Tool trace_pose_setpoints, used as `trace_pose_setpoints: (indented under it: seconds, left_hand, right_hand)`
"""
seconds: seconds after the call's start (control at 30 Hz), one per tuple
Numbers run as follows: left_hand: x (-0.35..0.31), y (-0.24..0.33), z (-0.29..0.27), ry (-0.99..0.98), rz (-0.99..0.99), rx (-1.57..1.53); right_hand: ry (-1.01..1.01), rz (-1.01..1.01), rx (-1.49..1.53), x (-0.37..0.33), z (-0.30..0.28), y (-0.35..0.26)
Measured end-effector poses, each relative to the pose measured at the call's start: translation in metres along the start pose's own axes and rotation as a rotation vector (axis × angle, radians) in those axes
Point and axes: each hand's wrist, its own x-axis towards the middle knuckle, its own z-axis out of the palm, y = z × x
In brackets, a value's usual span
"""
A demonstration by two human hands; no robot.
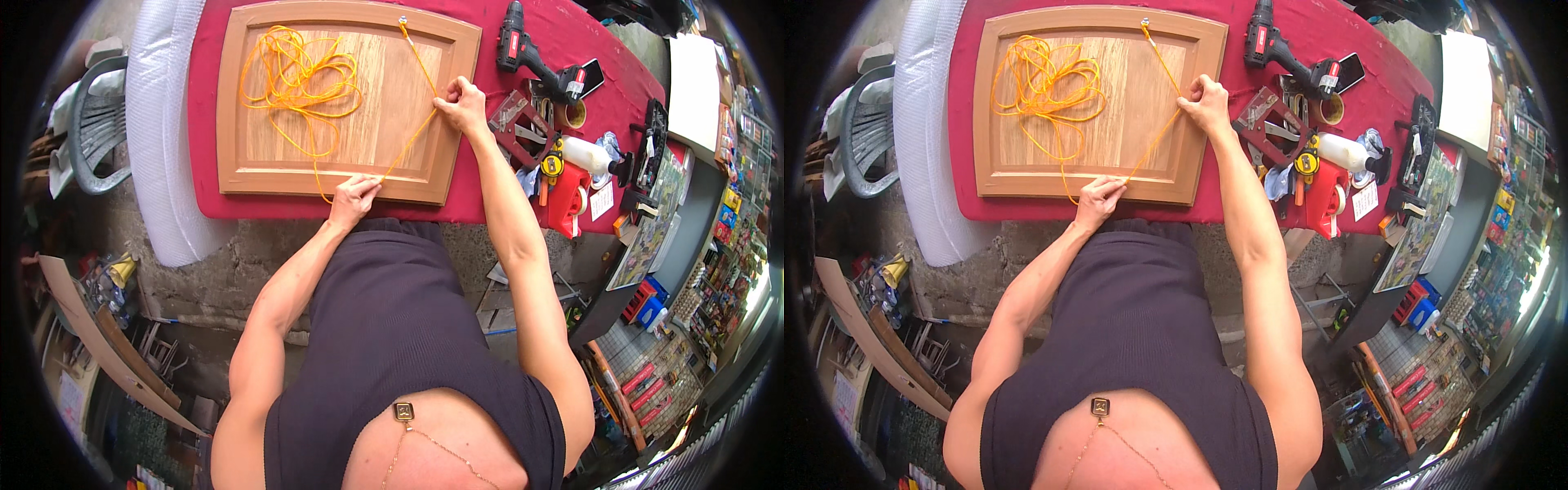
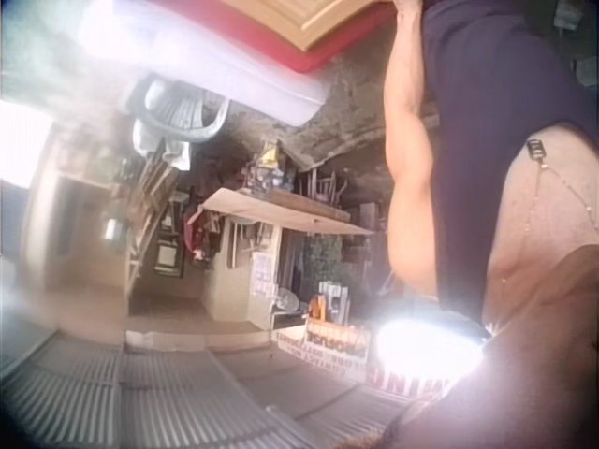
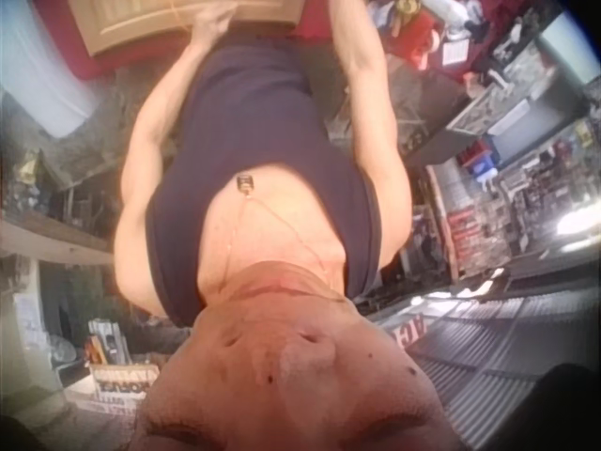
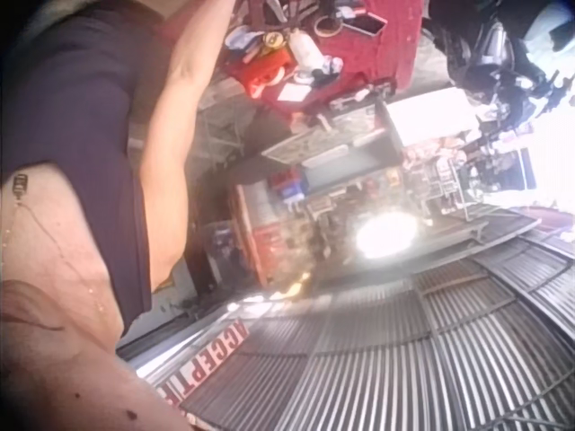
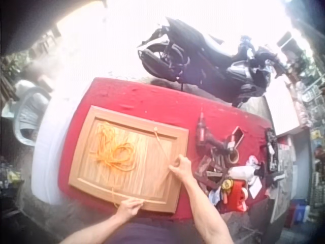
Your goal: The person measures and marks a wooden cabinet door, then uses a cordless drill to drive screws into the door. They thread a yellow string through the screw holes and tie it, completing the assembly of the door with a hanging string.
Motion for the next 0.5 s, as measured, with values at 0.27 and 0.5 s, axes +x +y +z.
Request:
trace_pose_setpoints:
  seconds: [0.27, 0.5]
  left_hand:
    - [-0.0038, 0.0021, -0.0057, -0.091, 0.027, 0.215]
    - [-0.0028, -0.0012, 0.0026, -0.002, 0.179, 0.298]
  right_hand:
    - [0.009, -0.028, -0.015, -0.0013, 0.0015, 0.0026]
    - [-0.095, 0.051, 0.009, -0.0014, -0.0032, 0.0028]
